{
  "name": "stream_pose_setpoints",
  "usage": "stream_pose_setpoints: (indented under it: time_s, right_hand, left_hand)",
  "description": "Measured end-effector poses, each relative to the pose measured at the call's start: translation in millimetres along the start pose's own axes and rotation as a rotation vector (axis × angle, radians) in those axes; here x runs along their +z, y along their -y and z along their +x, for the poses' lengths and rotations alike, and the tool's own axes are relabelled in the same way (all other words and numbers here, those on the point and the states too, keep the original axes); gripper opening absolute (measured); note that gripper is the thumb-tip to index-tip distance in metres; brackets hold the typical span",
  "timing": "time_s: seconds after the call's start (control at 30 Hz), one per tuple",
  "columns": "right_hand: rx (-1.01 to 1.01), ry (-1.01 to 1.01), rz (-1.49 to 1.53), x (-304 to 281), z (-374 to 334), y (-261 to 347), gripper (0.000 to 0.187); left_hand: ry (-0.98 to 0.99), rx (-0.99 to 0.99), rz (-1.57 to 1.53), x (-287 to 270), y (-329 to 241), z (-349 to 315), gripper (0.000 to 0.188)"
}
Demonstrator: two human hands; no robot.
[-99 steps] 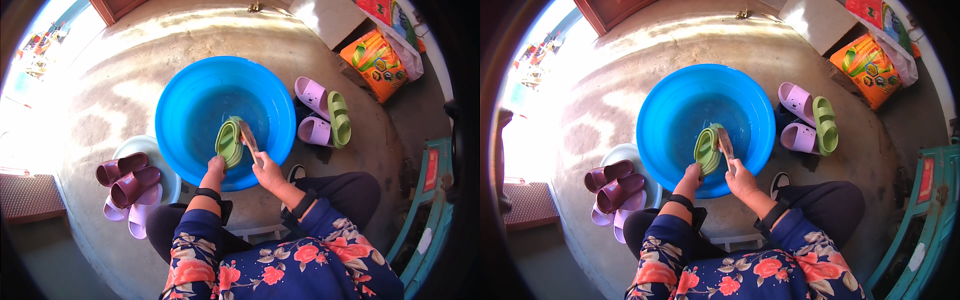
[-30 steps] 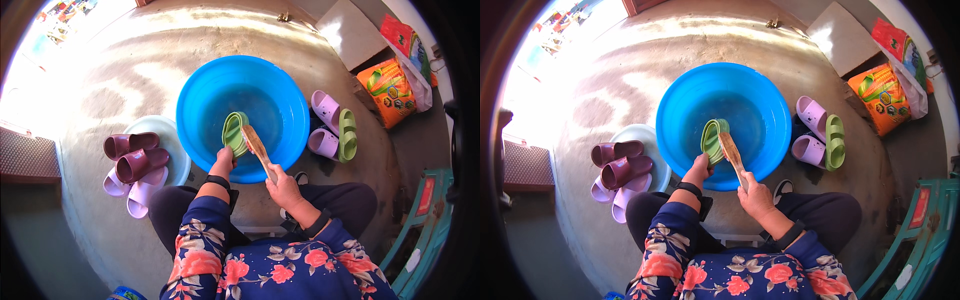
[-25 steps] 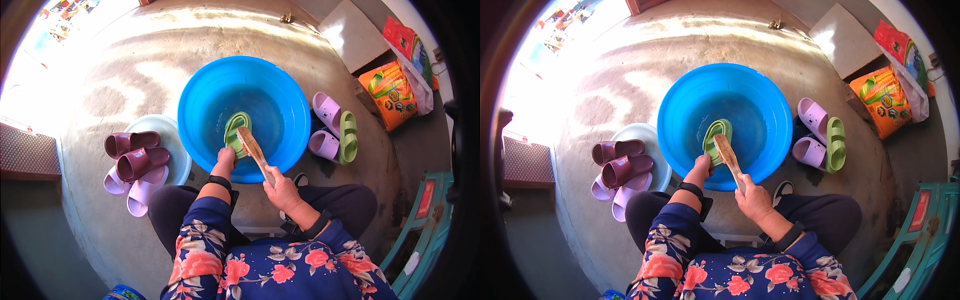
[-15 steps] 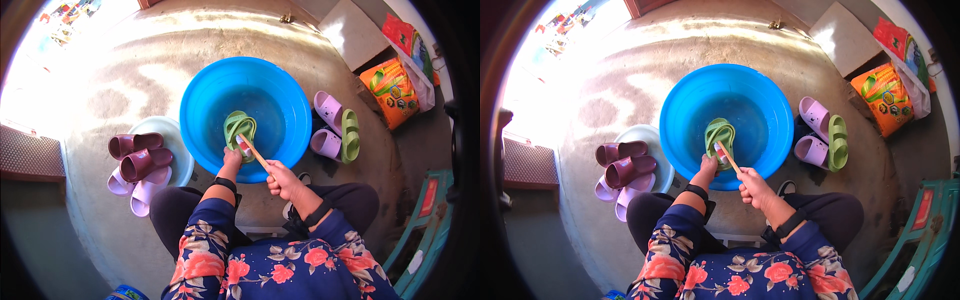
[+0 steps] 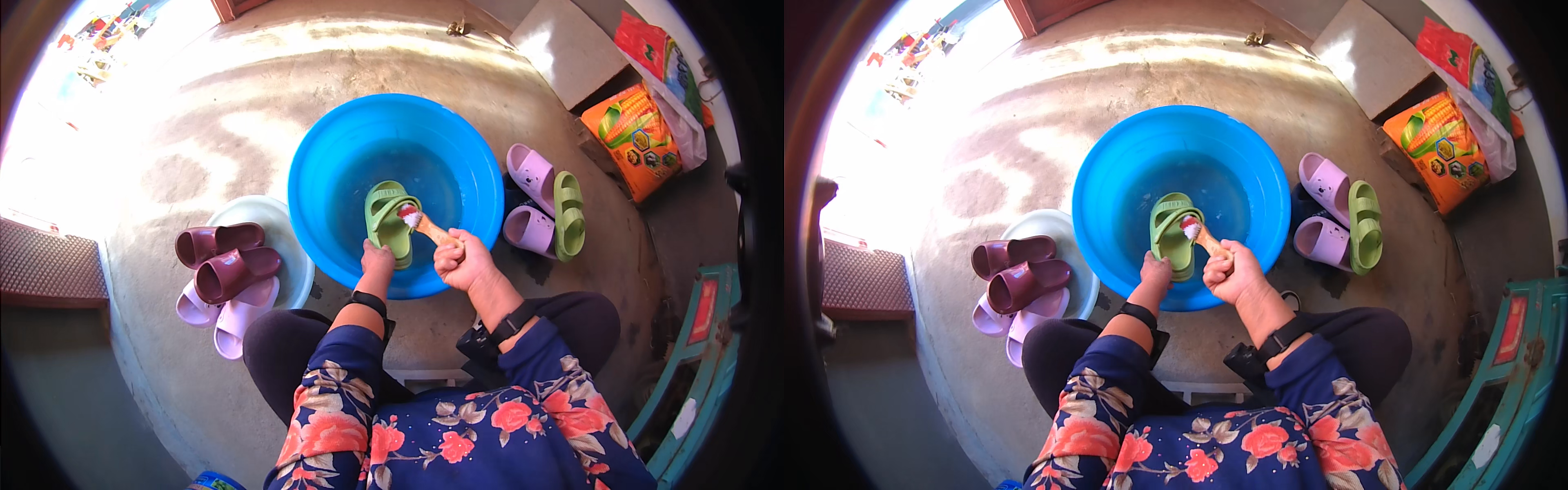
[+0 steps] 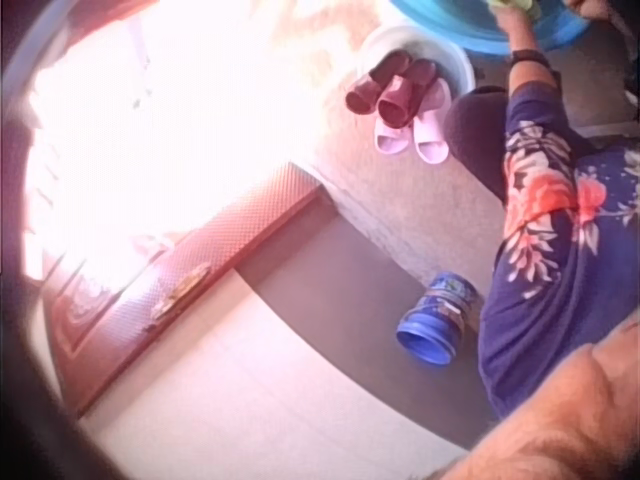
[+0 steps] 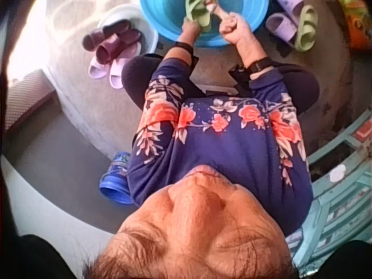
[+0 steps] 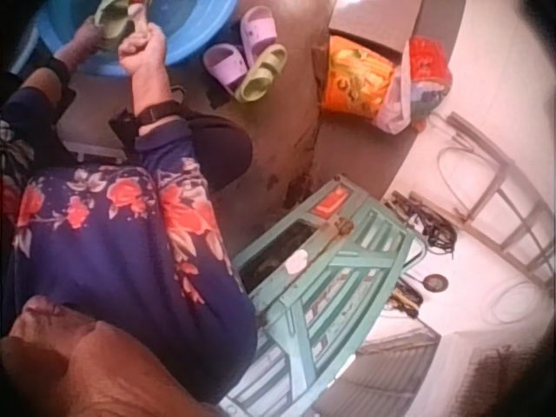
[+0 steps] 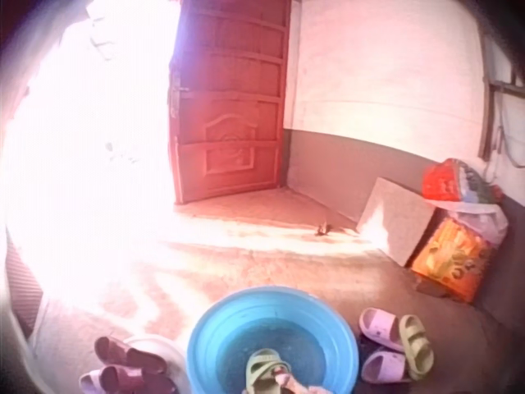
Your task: The person scrubs a pair of maroon slippers and then a pair of green slippers using a brush in a blue basin of water. The cleaned slippers are placed into a smaller white basin beside the blue one.
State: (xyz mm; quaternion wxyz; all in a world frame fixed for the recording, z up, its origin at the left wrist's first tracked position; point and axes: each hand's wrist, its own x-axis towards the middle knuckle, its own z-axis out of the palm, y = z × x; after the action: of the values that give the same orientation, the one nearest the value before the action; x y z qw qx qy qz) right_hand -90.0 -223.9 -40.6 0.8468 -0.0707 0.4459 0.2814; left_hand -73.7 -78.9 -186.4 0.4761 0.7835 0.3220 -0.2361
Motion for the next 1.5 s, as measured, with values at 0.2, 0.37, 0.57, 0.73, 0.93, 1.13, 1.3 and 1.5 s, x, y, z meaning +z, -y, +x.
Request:
stream_pose_setpoints:
  time_s: [0.2, 0.37, 0.57, 0.73, 0.93, 1.13, 1.3, 1.5]
  right_hand:
    - [-0.206, -0.08, -0.707, -6, -7, -20, 0.021]
    - [-0.255, -0.045, -0.973, -10, -32, 1, 0.026]
    - [-0.649, -0.378, -1.283, -36, 26, 26, 0.033]
    - [-0.746, -0.642, -1.974, -60, 88, 35, 0.038]
    - [-0.739, -0.472, -1.639, -48, 41, 25, 0.038]
    - [-1.086, -0.078, -1.831, -51, -27, -17, 0.035]
    - [-1.062, -0.129, -2.187, -50, -30, -48, 0.035]
    - [-1.01, -0.162, -2.327, -40, -19, -54, 0.036]
  left_hand:
    - [0.106, -0.066, -0.182, -9, 0, 3, 0.049]
    - [0.061, -0.219, -0.454, -4, 4, 15, 0.041]
    - [0.223, -0.306, -0.628, -3, 14, 25, 0.029]
    - [0.233, -0.36, -0.745, -9, 12, 25, 0.031]
    - [0.219, -0.405, -0.812, -12, -1, 14, 0.033]
    - [0.255, -0.353, -0.922, -2, 1, 17, 0.033]
    - [0.251, -0.347, -1.05, 17, 4, 29, 0.032]
    - [0.068, -0.364, -0.816, 12, 0, 25, 0.031]
